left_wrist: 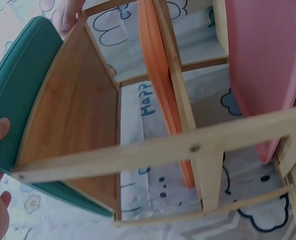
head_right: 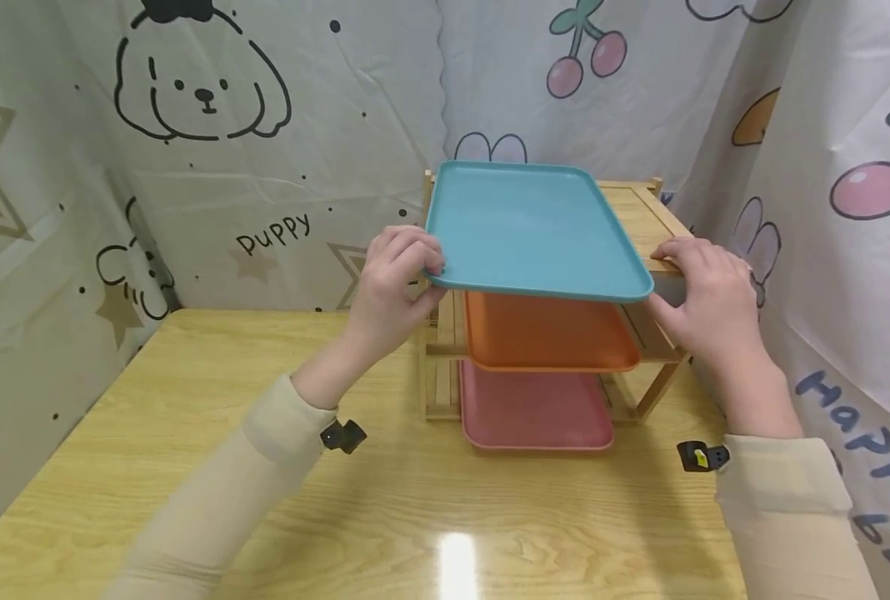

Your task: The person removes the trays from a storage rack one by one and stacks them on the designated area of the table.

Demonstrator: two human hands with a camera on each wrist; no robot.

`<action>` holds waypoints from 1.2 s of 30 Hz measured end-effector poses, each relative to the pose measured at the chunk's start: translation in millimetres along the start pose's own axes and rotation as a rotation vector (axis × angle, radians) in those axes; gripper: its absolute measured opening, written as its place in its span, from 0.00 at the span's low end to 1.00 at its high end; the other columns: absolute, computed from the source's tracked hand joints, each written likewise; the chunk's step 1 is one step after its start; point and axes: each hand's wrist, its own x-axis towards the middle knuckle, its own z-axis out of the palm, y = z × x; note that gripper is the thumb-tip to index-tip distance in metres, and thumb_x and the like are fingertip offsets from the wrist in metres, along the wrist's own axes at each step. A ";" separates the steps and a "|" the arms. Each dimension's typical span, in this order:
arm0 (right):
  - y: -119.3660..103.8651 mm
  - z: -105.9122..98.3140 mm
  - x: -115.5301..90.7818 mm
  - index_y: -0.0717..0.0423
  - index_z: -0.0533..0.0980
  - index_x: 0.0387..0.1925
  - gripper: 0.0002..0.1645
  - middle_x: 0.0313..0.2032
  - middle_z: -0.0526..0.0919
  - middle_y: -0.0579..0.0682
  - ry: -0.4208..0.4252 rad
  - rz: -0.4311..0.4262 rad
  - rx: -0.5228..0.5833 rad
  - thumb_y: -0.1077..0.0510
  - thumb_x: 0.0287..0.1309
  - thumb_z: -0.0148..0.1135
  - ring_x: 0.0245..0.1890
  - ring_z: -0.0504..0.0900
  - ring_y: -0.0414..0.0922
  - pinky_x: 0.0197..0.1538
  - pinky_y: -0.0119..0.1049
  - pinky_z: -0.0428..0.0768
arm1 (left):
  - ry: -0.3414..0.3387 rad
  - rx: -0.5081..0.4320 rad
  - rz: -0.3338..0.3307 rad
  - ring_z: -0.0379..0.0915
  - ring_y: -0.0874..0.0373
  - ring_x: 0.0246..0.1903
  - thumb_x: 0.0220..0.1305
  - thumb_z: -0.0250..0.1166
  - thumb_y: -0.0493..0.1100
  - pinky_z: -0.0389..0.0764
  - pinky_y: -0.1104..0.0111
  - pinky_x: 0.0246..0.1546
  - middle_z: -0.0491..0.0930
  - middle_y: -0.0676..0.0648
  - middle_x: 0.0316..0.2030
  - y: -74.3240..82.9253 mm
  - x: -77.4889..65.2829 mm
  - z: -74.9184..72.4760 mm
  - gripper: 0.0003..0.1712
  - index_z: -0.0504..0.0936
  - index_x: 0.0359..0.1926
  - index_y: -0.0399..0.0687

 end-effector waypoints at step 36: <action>-5.4 6.3 1.9 0.61 0.73 0.45 0.30 0.49 0.75 0.61 0.042 0.078 0.078 0.39 0.57 0.61 0.51 0.67 0.59 0.48 0.57 0.63 | 0.281 -0.547 -0.946 0.57 0.58 0.62 0.50 0.73 0.53 0.70 0.58 0.55 0.46 0.54 0.69 60.4 -30.8 -19.1 0.65 0.30 0.71 0.69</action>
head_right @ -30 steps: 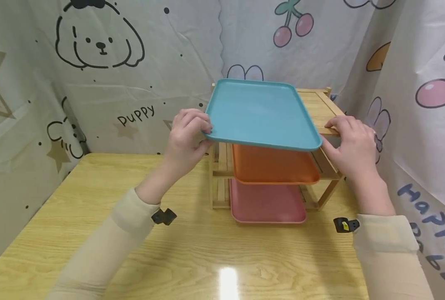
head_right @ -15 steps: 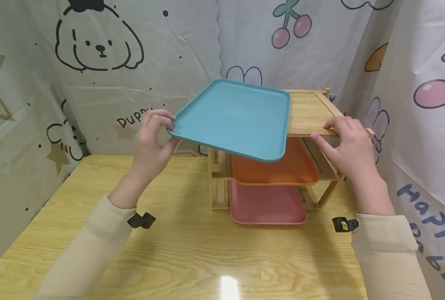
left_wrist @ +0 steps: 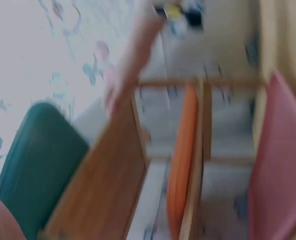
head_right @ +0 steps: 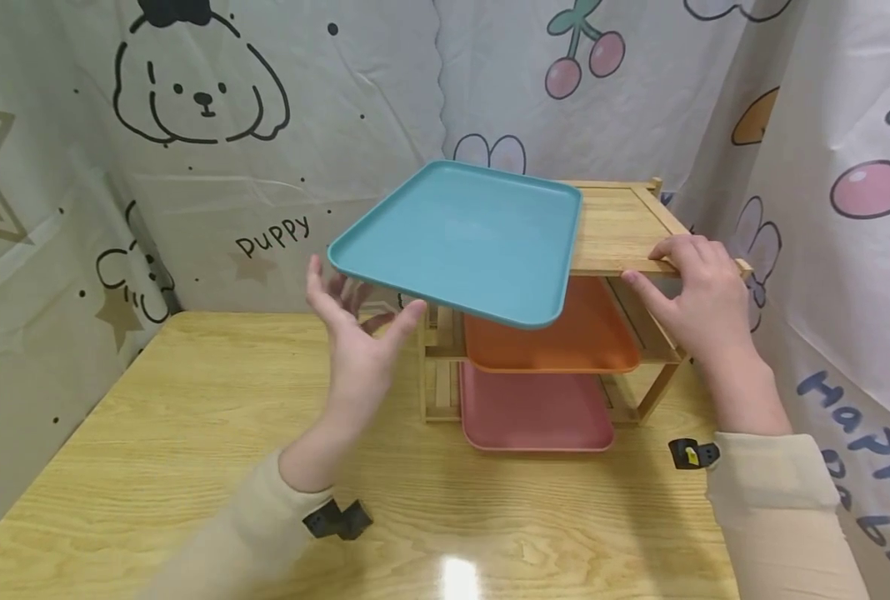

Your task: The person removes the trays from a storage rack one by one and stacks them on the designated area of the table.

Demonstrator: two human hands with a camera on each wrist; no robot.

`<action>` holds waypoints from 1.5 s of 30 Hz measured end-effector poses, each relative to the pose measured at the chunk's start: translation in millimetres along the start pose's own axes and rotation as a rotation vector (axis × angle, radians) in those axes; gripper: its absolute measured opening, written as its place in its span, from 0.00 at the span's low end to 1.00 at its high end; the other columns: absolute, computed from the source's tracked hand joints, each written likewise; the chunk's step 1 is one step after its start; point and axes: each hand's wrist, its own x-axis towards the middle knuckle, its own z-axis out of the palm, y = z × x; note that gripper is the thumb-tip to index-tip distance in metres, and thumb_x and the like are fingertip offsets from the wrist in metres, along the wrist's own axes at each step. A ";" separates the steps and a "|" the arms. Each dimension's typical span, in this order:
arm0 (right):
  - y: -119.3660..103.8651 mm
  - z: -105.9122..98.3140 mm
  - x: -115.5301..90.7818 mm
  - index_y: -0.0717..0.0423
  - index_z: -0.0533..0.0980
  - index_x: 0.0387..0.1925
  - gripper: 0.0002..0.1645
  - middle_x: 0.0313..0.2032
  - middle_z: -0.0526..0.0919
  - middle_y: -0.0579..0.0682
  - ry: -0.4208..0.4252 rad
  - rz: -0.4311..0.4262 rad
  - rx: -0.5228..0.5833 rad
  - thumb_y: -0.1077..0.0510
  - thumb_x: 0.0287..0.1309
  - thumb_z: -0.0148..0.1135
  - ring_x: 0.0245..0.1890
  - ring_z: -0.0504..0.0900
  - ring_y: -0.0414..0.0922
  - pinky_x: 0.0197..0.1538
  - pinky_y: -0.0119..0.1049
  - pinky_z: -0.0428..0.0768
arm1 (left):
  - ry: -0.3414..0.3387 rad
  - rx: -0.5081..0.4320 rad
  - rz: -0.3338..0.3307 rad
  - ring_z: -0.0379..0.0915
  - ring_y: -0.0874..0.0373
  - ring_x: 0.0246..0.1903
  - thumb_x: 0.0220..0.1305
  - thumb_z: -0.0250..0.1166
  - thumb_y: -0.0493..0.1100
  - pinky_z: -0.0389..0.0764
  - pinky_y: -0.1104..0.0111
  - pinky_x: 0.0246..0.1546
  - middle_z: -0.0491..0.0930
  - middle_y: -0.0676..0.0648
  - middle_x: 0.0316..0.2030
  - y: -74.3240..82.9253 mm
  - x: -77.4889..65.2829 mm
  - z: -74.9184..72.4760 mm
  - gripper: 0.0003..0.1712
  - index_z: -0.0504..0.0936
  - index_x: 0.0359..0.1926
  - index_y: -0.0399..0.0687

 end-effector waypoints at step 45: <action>2.1 4.0 -1.2 0.61 0.74 0.45 0.29 0.47 0.77 0.61 0.055 -0.030 0.001 0.40 0.56 0.61 0.46 0.68 0.59 0.45 0.54 0.61 | 0.025 -0.319 -0.431 0.73 0.48 0.52 0.51 0.68 0.27 0.82 0.59 0.36 0.38 0.45 0.72 37.3 40.2 -11.3 0.72 0.21 0.69 0.77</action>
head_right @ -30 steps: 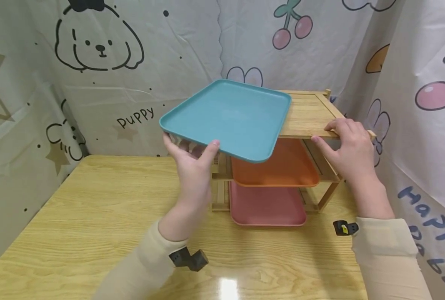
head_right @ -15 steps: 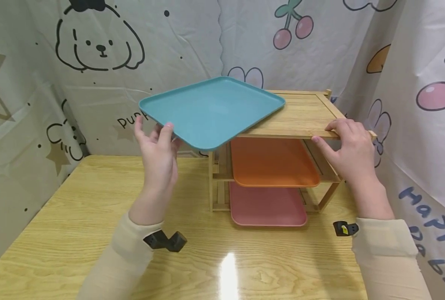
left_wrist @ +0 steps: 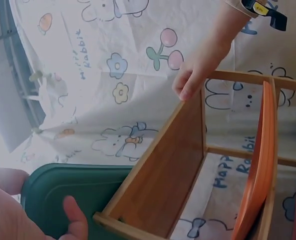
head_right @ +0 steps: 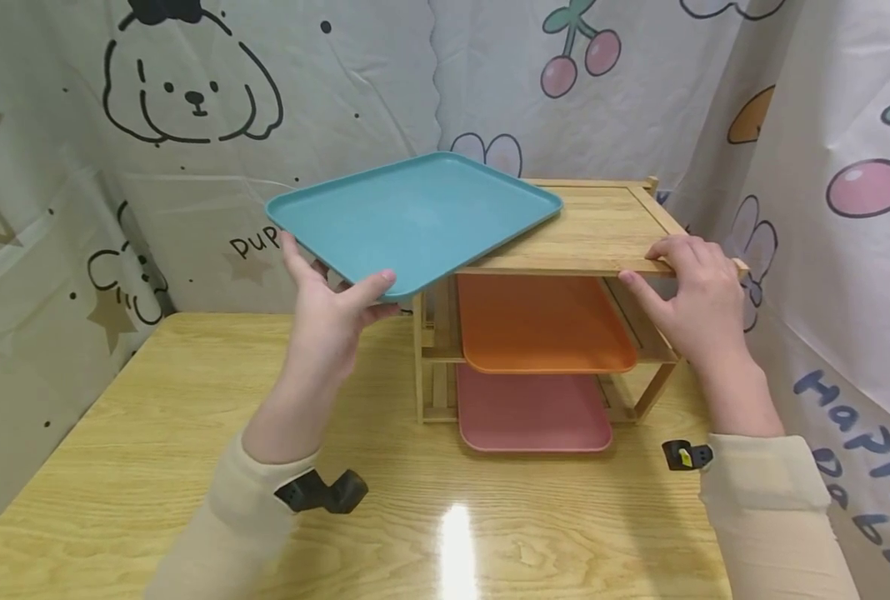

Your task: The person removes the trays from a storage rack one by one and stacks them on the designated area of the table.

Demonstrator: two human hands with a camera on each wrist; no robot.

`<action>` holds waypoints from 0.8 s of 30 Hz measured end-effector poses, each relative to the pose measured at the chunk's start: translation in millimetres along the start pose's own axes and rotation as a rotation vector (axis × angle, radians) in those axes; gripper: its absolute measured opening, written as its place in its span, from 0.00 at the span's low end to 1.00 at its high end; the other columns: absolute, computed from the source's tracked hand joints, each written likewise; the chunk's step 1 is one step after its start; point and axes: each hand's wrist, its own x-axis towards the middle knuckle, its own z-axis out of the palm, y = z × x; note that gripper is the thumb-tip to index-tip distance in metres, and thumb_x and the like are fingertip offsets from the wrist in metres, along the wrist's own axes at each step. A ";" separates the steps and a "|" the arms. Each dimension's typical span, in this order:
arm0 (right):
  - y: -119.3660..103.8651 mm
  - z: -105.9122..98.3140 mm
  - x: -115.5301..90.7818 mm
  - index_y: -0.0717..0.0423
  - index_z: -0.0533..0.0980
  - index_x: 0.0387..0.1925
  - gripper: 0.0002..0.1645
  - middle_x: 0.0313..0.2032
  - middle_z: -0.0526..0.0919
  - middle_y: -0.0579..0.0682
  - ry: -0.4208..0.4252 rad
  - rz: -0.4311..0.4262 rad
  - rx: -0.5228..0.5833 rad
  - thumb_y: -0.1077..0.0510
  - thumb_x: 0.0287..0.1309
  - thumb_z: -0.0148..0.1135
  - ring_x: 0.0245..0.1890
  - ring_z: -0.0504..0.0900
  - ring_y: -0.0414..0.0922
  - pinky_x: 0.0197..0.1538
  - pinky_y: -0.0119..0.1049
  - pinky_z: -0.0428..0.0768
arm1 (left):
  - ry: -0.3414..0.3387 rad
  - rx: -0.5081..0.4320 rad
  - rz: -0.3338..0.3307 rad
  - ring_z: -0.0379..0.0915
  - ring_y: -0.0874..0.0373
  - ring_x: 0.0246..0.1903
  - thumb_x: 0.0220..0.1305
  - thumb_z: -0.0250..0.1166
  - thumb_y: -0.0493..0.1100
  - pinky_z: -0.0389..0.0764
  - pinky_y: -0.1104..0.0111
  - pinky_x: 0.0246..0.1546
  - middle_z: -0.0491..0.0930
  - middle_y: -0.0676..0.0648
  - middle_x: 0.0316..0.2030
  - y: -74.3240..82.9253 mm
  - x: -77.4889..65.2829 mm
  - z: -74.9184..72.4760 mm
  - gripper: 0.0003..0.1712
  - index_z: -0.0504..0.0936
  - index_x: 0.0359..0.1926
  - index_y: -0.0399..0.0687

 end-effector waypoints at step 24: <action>-1.8 -0.3 -0.8 0.61 0.73 0.45 0.28 0.47 0.76 0.60 -0.009 0.021 0.001 0.41 0.57 0.61 0.47 0.68 0.59 0.46 0.55 0.60 | -0.053 0.045 0.001 0.57 0.43 0.64 0.51 0.40 0.20 0.79 0.54 0.42 0.51 0.42 0.68 65.9 35.5 -89.8 0.47 0.44 0.72 0.53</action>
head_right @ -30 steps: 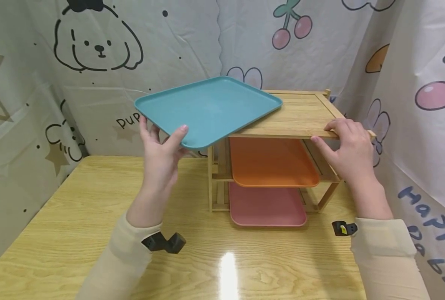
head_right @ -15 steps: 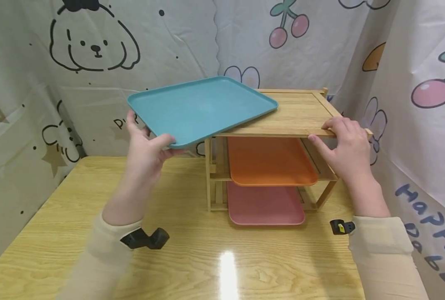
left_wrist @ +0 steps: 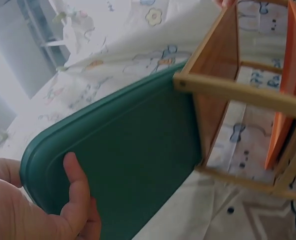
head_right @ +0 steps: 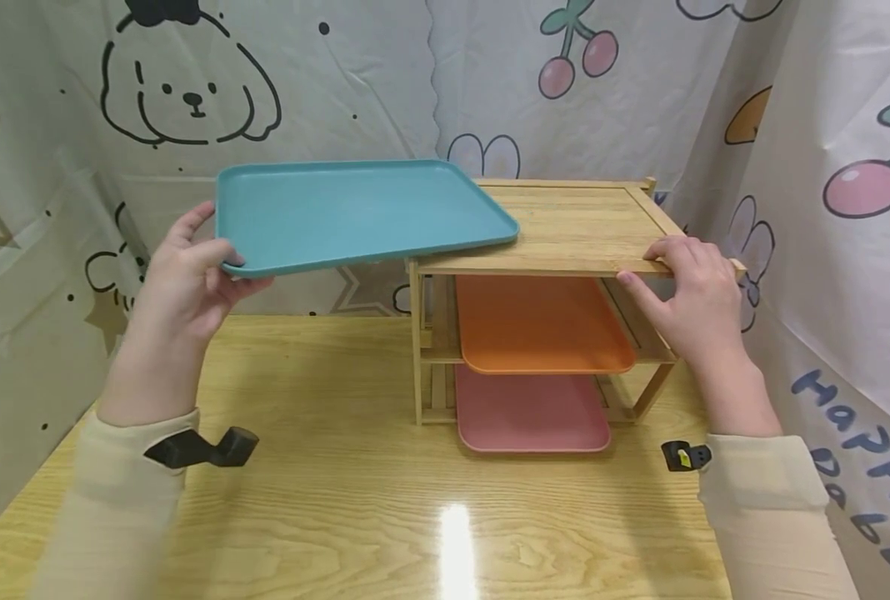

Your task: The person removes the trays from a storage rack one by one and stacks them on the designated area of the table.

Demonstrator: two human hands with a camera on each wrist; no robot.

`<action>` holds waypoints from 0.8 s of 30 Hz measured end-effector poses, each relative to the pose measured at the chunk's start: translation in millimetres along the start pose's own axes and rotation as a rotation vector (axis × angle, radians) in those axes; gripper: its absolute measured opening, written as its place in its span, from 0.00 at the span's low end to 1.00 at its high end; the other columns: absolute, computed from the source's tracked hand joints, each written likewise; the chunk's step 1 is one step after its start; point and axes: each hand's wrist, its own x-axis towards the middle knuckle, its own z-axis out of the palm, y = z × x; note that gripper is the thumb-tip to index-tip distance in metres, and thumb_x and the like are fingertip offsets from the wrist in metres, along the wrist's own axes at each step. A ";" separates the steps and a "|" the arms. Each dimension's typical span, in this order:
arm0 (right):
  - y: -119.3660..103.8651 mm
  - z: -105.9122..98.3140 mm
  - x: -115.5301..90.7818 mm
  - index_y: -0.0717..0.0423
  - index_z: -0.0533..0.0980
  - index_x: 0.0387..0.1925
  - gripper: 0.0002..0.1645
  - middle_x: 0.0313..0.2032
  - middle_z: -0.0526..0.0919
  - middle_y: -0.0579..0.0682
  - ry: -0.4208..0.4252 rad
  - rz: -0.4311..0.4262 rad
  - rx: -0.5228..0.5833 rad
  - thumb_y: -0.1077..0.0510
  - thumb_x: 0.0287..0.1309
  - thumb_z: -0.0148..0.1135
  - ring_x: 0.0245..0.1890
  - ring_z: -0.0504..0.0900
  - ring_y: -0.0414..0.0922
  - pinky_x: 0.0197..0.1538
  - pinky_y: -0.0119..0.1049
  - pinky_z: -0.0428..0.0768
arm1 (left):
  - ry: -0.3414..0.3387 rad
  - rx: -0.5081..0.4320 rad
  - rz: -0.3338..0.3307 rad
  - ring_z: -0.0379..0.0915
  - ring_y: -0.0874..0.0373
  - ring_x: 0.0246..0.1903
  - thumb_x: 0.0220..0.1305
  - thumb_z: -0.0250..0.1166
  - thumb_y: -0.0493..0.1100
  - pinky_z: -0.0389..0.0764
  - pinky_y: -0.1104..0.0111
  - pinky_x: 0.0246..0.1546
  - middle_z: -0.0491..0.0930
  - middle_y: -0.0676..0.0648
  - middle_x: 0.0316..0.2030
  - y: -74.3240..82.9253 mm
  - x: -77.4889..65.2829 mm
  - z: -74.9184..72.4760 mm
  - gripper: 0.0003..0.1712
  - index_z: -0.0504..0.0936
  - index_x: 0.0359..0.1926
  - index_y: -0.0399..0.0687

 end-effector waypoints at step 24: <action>-0.5 -0.3 1.7 0.63 0.74 0.44 0.30 0.43 0.78 0.61 0.035 -0.043 0.011 0.39 0.56 0.61 0.43 0.69 0.59 0.45 0.53 0.61 | 0.132 -0.310 -0.176 0.50 0.52 0.69 0.63 0.46 0.21 0.71 0.57 0.51 0.42 0.57 0.72 14.2 39.1 -100.4 0.40 0.64 0.68 0.61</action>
